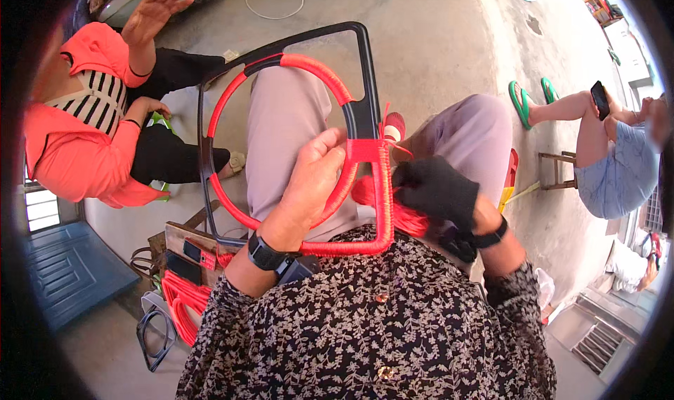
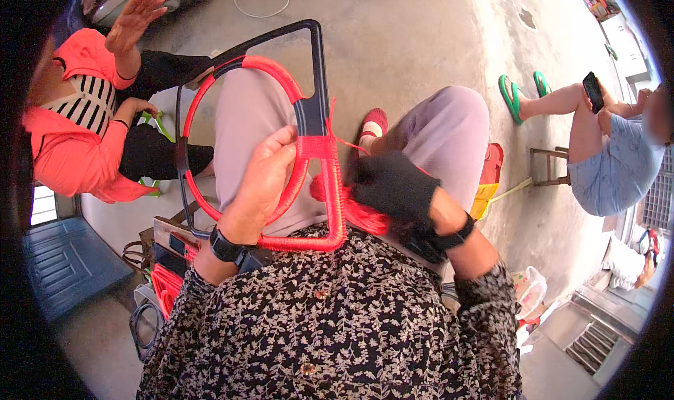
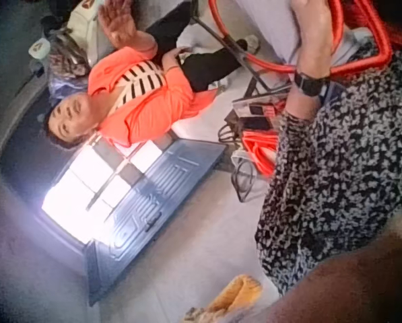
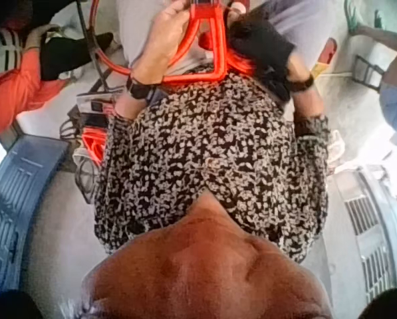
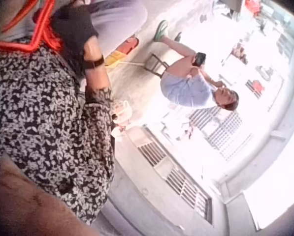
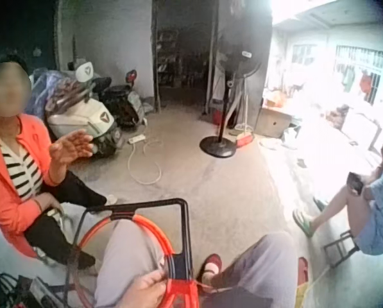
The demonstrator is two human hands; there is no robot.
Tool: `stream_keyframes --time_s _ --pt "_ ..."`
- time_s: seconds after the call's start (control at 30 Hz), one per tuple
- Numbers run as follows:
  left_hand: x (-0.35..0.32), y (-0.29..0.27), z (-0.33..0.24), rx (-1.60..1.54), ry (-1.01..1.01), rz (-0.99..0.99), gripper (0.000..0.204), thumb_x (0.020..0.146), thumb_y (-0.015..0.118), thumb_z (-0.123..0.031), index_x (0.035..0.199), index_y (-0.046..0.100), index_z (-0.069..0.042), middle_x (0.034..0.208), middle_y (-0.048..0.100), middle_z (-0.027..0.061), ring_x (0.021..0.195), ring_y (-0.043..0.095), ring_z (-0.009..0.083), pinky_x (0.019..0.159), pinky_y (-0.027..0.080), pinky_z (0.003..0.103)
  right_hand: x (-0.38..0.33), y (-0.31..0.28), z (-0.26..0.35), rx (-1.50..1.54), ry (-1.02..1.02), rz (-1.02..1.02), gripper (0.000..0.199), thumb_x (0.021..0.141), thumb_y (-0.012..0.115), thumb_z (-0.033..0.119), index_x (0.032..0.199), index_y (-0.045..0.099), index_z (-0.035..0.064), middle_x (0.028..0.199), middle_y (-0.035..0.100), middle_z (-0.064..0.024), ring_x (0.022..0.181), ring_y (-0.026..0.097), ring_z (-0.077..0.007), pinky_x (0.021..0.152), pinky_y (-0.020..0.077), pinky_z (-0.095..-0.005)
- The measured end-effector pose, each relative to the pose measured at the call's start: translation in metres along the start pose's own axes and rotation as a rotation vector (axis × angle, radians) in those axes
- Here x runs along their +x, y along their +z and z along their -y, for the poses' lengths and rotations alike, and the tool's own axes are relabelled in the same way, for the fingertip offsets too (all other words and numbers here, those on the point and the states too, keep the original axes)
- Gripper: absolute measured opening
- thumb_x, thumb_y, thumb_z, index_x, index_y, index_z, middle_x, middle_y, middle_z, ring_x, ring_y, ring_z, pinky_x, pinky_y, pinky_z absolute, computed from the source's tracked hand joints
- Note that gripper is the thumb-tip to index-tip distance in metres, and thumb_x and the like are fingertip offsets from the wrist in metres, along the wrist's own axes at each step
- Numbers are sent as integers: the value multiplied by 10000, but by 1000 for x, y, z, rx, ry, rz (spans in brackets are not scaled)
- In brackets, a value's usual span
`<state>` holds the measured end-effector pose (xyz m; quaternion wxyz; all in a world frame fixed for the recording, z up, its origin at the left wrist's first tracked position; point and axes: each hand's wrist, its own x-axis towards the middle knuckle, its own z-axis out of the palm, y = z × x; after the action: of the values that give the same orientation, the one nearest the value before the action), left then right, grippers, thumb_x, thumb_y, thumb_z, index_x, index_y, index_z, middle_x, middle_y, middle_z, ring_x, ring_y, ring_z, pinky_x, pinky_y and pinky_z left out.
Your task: Weaving red rope around a black square frame.
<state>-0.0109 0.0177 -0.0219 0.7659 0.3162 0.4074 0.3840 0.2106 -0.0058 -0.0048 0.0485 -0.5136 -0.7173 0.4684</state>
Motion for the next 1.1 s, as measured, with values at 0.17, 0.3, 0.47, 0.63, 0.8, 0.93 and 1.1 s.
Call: stream_keyframes --time_s 0.17,0.3,0.47,0.63,0.8,0.93,1.1 --pt "6 -2 1 182 -85 22 285 989 398 -158 1189 522 2 1024 621 37 877 586 92 787 476 236 45 13 -8 515 -231 -14 250 795 664 174 991 643 20 842 668 -131 752 643 -214 714 504 -313" --pt "2 5 -3 319 147 -71 202 940 502 -127 1076 552 13 889 607 31 763 556 80 666 467 235 53 1 -4 715 -70 -121 229 868 614 192 1019 628 20 907 658 -123 838 617 -247 798 495 -340" --pt "-7 14 -16 818 959 -592 343 779 697 -26 1091 557 -1 884 610 91 731 575 132 667 482 264 61 -26 -6 -308 -665 -797 237 923 538 205 1046 592 10 994 600 -134 945 565 -262 851 469 -373" --pt "-17 20 -20 889 1227 -325 467 705 792 -98 1085 540 3 969 621 140 780 598 251 703 501 338 42 3 29 213 -559 -594 346 808 663 175 1102 552 29 1154 581 -122 1116 537 -296 950 431 -389" --pt "-16 20 -19 677 1207 -314 389 794 656 -83 1130 513 52 1099 569 172 919 581 231 846 465 333 43 6 61 498 -655 -686 473 687 766 69 1115 570 29 1140 607 -129 1054 589 -241 917 463 -351" --pt "-5 18 -16 379 764 -371 325 876 582 -66 1166 484 42 1083 576 122 922 561 148 816 461 276 12 -9 55 606 -451 -789 419 663 787 52 1030 588 18 1058 641 -112 999 612 -204 881 482 -340" --pt "-8 10 -13 133 319 -133 298 948 500 -88 1232 462 -7 876 614 18 774 562 53 649 452 193 -25 -38 42 -212 -263 -653 396 631 821 97 965 610 72 880 670 -108 766 664 -261 709 521 -320"
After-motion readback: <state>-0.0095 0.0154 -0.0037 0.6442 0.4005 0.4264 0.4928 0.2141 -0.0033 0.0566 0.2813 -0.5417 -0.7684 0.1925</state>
